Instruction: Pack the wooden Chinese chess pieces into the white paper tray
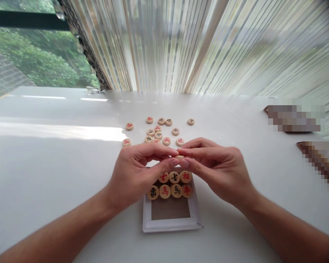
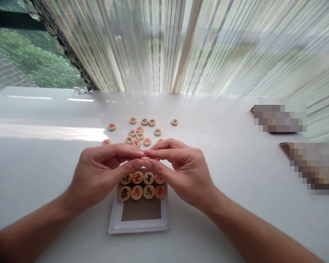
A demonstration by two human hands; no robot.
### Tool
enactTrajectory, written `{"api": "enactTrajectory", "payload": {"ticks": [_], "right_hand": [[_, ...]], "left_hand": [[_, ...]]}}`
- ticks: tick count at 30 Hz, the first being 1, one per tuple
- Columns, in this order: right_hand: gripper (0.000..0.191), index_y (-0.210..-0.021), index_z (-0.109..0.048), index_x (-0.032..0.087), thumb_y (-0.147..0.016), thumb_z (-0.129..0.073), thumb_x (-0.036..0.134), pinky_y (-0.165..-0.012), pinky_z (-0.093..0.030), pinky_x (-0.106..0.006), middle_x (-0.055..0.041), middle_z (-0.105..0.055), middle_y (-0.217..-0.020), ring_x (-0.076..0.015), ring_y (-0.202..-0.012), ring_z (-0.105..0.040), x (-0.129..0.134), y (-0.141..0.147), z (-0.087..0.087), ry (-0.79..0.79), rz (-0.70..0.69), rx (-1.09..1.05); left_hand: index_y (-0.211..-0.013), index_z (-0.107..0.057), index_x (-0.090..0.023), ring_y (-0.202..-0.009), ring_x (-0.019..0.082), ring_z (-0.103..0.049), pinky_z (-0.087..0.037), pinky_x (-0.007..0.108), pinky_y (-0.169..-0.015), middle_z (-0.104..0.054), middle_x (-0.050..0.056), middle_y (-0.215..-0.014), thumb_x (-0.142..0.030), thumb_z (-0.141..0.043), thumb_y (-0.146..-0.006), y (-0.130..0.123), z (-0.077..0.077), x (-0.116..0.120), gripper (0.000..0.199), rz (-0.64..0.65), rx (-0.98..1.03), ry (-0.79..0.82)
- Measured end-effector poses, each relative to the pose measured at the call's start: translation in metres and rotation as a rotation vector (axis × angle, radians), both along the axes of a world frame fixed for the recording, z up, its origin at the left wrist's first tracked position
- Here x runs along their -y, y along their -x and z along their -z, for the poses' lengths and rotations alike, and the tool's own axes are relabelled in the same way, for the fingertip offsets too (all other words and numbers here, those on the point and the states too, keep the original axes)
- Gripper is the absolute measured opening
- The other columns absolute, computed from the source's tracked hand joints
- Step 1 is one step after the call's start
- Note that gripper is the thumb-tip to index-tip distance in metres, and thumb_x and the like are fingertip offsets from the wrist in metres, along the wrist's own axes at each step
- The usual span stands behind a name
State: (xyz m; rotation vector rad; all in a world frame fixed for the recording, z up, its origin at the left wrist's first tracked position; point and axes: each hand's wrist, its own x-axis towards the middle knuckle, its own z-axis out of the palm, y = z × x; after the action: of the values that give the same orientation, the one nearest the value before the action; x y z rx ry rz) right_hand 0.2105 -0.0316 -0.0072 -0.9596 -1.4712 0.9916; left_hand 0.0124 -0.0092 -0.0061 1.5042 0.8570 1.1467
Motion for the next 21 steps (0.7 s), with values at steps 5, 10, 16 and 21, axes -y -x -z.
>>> {"api": "enactTrajectory", "payload": {"ticks": [5, 10, 16, 21], "right_hand": [[0.014, -0.103, -0.088, 0.037, -0.089, -0.087, 0.034, -0.073, -0.068, -0.034, -0.0059, -0.08, -0.096, -0.021, -0.087, -0.076, 0.0004, -0.0006, -0.001, 0.005, 0.004, 0.017], [0.017, -0.105, -0.087, 0.038, -0.092, -0.084, 0.027, -0.078, -0.068, -0.034, -0.005, -0.08, -0.098, -0.0202, -0.089, -0.076, 0.0014, -0.001, -0.0026, -0.017, 0.013, 0.045], [0.014, -0.101, -0.088, 0.035, -0.088, -0.088, 0.031, -0.076, -0.068, -0.034, -0.0054, -0.08, -0.094, -0.0197, -0.084, -0.075, 0.0006, -0.0009, -0.0022, -0.023, 0.012, 0.045], [0.015, -0.098, -0.089, 0.033, -0.084, -0.092, 0.031, -0.07, -0.068, -0.032, -0.0058, -0.08, -0.093, -0.0197, -0.082, -0.076, -0.0007, -0.0013, 0.0013, -0.014, 0.031, 0.014]], "left_hand": [[-0.092, -0.087, -0.023, -0.089, 0.023, -0.084, -0.074, 0.03, -0.083, -0.086, 0.002, -0.095, -0.016, -0.088, -0.082, 0.0001, -0.0007, -0.0001, 0.012, -0.007, -0.01, 0.022], [-0.092, -0.087, -0.024, -0.089, 0.022, -0.084, -0.074, 0.03, -0.083, -0.086, 0.001, -0.093, -0.014, -0.086, -0.082, 0.0006, -0.002, -0.0007, 0.013, 0.015, 0.01, 0.035], [-0.091, -0.087, -0.022, -0.089, 0.023, -0.084, -0.074, 0.031, -0.082, -0.086, 0.003, -0.094, -0.018, -0.088, -0.082, 0.0001, -0.0036, 0.0019, 0.01, 0.038, 0.015, 0.069], [-0.09, -0.087, -0.025, -0.095, 0.025, -0.084, -0.074, 0.037, -0.089, -0.086, 0.003, -0.098, -0.019, -0.089, -0.082, 0.0001, -0.0021, 0.0027, 0.01, -0.005, -0.018, 0.029]]}}
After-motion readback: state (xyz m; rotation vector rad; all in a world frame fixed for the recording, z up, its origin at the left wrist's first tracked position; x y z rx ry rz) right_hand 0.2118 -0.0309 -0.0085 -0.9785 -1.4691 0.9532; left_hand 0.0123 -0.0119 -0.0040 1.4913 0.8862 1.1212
